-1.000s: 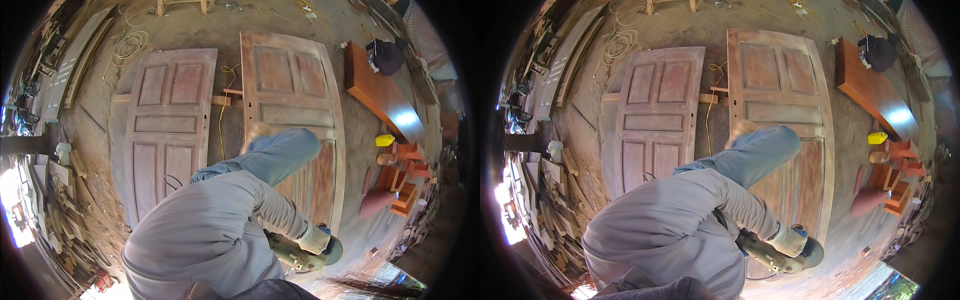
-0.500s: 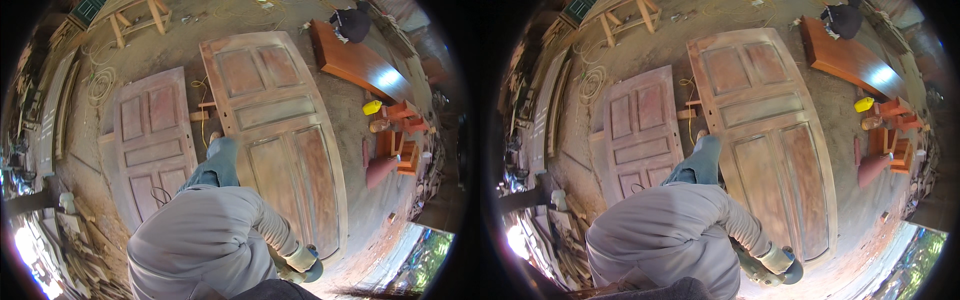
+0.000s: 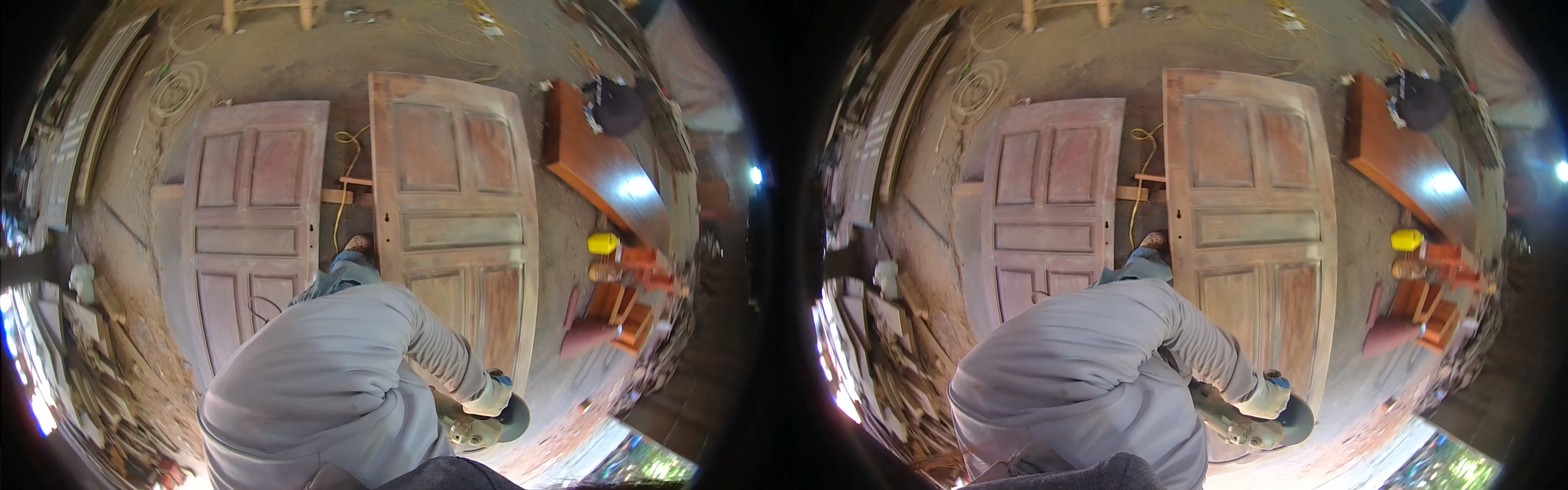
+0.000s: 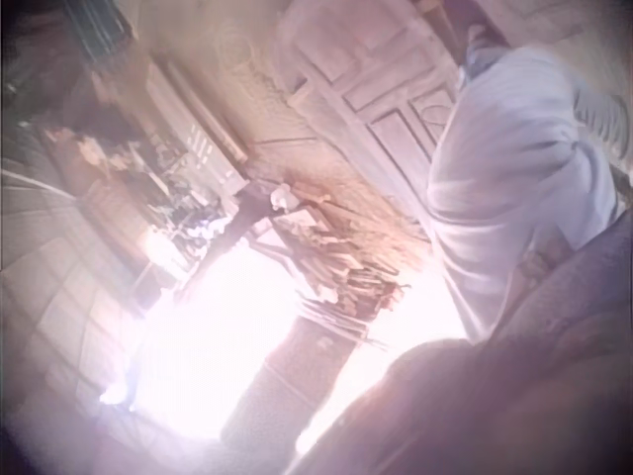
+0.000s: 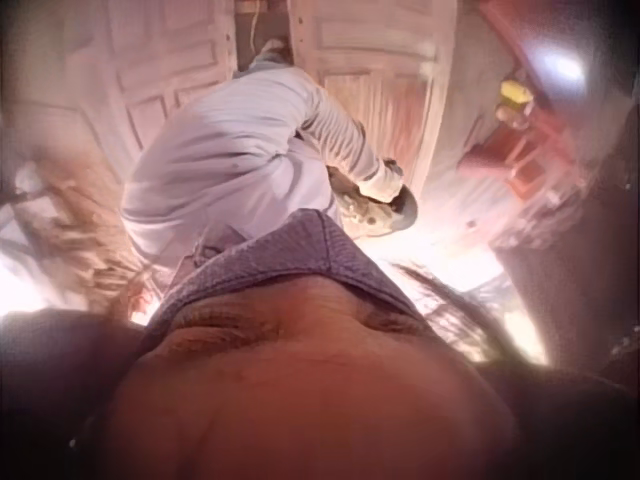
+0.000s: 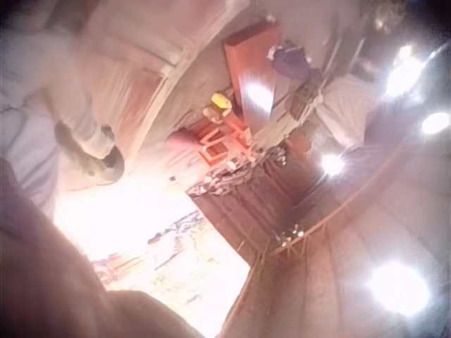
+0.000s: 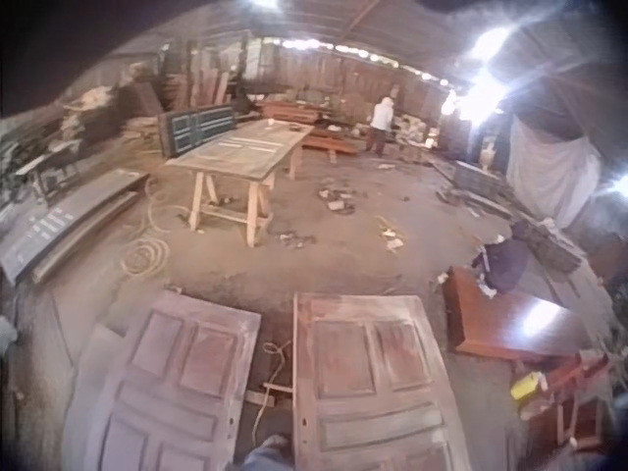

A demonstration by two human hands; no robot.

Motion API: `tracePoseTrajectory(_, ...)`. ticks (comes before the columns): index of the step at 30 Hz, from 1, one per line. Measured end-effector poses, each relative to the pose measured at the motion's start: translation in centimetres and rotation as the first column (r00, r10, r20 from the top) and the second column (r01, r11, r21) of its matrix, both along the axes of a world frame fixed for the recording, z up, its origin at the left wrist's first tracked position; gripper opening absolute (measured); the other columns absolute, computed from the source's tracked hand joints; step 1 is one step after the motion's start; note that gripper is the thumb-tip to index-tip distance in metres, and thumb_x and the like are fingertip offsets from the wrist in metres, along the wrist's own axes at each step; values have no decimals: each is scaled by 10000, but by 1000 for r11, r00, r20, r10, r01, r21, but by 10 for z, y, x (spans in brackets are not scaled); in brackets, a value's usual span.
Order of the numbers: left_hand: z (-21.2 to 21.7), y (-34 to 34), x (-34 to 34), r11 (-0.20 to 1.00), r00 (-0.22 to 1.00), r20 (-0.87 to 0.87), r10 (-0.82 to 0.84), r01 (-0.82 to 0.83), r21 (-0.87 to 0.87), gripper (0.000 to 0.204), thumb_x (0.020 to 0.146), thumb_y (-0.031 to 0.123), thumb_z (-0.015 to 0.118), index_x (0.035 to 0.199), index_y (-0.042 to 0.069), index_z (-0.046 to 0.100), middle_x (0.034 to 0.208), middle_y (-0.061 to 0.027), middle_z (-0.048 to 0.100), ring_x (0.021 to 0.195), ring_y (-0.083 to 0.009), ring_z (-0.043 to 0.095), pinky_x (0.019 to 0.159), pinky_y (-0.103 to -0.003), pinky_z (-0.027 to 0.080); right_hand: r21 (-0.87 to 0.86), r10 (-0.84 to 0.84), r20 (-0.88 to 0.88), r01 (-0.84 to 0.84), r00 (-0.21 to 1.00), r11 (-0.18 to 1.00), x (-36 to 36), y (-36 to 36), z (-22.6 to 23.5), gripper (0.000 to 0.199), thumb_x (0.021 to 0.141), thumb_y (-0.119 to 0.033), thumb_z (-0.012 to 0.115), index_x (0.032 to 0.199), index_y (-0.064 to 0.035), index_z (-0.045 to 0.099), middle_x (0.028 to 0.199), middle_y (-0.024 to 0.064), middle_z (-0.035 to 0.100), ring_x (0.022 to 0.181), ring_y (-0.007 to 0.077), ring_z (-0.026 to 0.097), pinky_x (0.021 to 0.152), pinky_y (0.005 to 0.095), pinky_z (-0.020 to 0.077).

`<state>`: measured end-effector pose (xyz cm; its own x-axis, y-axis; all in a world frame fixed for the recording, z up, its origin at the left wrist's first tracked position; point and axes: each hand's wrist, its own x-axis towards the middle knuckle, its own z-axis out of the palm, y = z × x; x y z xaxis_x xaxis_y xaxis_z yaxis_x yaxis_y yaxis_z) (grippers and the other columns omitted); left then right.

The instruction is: The person uses a handheld orbital sander to sand the surface of a wooden door laid flat on supports. The person moves the sander across the door panels and edges, then repositions to continue sanding another section of the door.

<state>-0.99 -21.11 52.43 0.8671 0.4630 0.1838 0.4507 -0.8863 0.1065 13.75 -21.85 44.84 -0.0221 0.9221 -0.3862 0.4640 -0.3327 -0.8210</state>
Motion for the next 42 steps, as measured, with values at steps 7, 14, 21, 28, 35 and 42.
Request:
tracePoseTrajectory(7,-6,8,-120,955,948,141,286,-294,43,244,725,283,655,846,92,748,725,-66,703,656,-267,698,506,-431,510,-11,156,106,-156,982,988,-70,37,20,586,899,-396,607,1343,-18,551,1201,199,665,1094,335,645,958,441,497)
tracePoseTrajectory(14,7,-7,-200,839,801,252,543,-523,-148,124,650,239,695,683,119,698,627,-58,652,572,-244,663,478,-411,483,-23,364,97,-363,926,931,-132,46,12,555,906,-361,615,1336,-16,556,1193,202,669,1091,332,647,955,433,499)
tracePoseTrajectory(21,-28,-31,-241,618,568,245,786,-738,-273,126,673,249,683,702,130,715,680,-86,692,638,-270,696,517,-427,508,36,560,24,-561,828,827,-182,41,-15,526,912,-327,623,1330,-13,561,1184,204,672,1088,330,649,953,425,502)
tracePoseTrajectory(28,-1,-97,-308,334,432,-69,899,-778,-532,271,761,267,668,1002,151,709,933,-155,707,942,-341,694,795,-485,540,76,758,-44,-754,651,652,-240,10,-25,497,919,-292,631,1323,-11,567,1175,207,676,1085,327,651,950,417,504)
tracePoseTrajectory(35,9,-168,-358,52,186,-114,976,-708,-704,364,840,407,630,1088,143,668,984,-192,706,951,-398,667,826,-509,520,147,861,-10,-851,508,504,-272,-13,-38,469,925,-257,638,1317,-9,572,1166,210,680,1082,325,653,948,409,506)
tracePoseTrajectory(42,6,-251,-360,-357,-298,-252,921,-381,-853,283,827,262,712,994,37,675,761,-161,658,693,-168,609,673,-358,511,248,869,-148,-833,471,494,-305,-10,-128,375,1025,-209,477,1310,16,569,1238,222,661,1132,278,642,964,380,490)
